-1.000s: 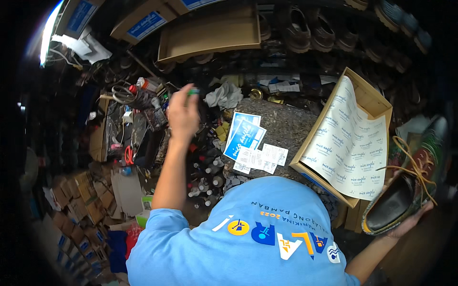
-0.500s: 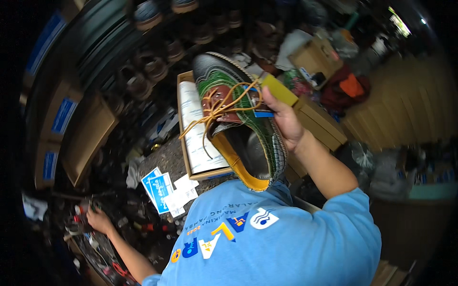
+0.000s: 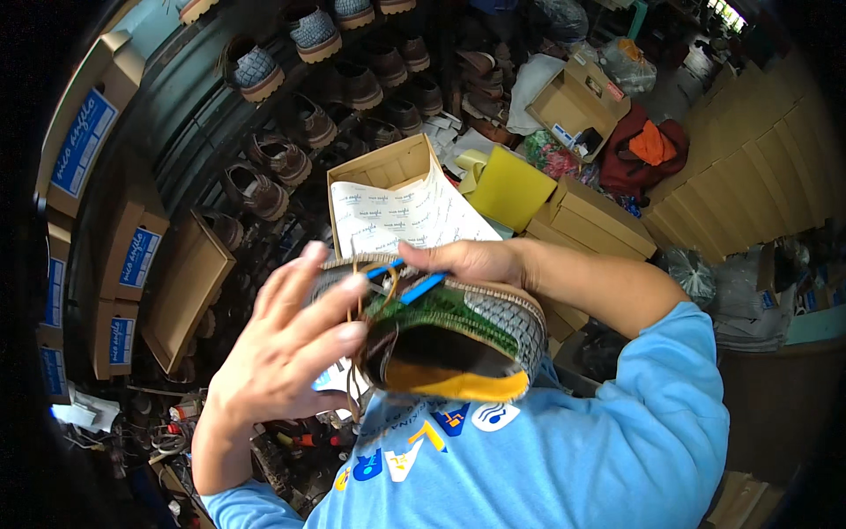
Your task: The recorder laces a finished leather shoe and attaches a brand tag before placing it back in the box.
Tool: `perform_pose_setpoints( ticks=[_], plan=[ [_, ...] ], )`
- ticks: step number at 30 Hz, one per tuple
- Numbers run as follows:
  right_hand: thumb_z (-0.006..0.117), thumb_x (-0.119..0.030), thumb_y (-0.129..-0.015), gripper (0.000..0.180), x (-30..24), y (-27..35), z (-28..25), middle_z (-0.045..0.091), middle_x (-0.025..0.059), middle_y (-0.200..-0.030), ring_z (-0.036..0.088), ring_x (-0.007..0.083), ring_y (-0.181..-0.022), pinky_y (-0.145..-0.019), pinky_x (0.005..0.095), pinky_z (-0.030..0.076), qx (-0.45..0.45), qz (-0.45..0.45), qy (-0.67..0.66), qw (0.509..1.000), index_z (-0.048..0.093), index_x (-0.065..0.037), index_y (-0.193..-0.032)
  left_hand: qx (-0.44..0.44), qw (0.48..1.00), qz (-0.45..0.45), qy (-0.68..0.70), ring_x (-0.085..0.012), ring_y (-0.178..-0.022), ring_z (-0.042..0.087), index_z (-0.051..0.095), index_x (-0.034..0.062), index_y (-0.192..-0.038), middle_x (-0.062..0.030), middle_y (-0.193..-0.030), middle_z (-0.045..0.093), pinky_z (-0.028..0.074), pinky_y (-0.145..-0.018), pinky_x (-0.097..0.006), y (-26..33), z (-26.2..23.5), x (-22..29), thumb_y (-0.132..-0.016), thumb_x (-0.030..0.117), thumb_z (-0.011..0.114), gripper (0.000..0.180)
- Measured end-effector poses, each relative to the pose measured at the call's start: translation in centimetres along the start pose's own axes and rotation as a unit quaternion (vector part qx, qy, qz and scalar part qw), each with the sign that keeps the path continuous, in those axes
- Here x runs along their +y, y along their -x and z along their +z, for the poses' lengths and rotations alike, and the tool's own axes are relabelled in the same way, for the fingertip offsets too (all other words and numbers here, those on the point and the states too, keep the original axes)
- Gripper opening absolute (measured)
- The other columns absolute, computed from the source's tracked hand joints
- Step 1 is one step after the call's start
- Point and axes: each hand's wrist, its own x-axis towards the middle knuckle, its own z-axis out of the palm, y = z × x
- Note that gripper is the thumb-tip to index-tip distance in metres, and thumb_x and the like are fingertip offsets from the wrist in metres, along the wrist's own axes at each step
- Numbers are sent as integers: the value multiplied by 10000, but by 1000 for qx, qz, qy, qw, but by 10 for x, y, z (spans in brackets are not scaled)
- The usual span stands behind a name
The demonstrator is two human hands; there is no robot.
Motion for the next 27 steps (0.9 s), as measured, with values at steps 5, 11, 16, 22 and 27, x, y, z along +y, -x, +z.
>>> perform_pose_setpoints(
  ticks=[5, 11, 16, 22, 27],
  plan=[
    [422, -606, -989, 733, -1, 5, 13, 510, 101, -1467, 521, 197, -1320, -1126, 388, 434, -97, -53, 20, 994, 362, -105, -1520, 42, 987, 58, 147, -439, -1282, 520, 456, 149, -1450, -151, -1467, 504, 453, -1019, -572, -8, 31, -26, -663, 177, 861, 886],
    [488, -597, -997, 701, -53, 10, -79, 625, 177, -1267, 701, 247, -998, -849, 305, 583, -138, -131, 202, 961, 450, -65, -1453, -25, 936, -105, 334, -371, -1192, 607, 497, -3, -1371, -212, -1297, 608, 449, -1051, -458, 37, 66, -68, -515, 328, 982, 1037],
    [550, -520, -993, 700, -87, -38, -132, 582, 235, -1337, 651, 267, -1084, -836, 289, 526, 356, -244, 335, 838, 505, 46, -1404, 297, 547, -332, 709, -283, -1077, 655, 420, -9, -1381, -159, -1196, 635, 528, -981, -424, -39, 109, -35, -654, 283, 882, 910],
    [563, -361, -986, 712, -51, -114, -197, 463, 185, -1509, 433, 245, -1381, -1161, 313, 270, 339, -361, 217, 841, 350, 72, -1510, 325, 391, -420, 751, -249, -964, 696, 479, 57, -1322, -129, -1120, 662, 606, -865, -421, -84, 151, -52, -861, 244, 772, 577],
    [544, -283, -983, 710, -48, -115, -180, 462, 211, -1495, 445, 248, -1369, -1157, 307, 287, 239, -427, 188, 851, 297, 129, -1506, 329, 322, -485, 744, -222, -925, 705, 546, 9, -1231, -117, -1074, 691, 613, -815, -409, -102, 156, -54, -923, 234, 727, 422]
  ],
)
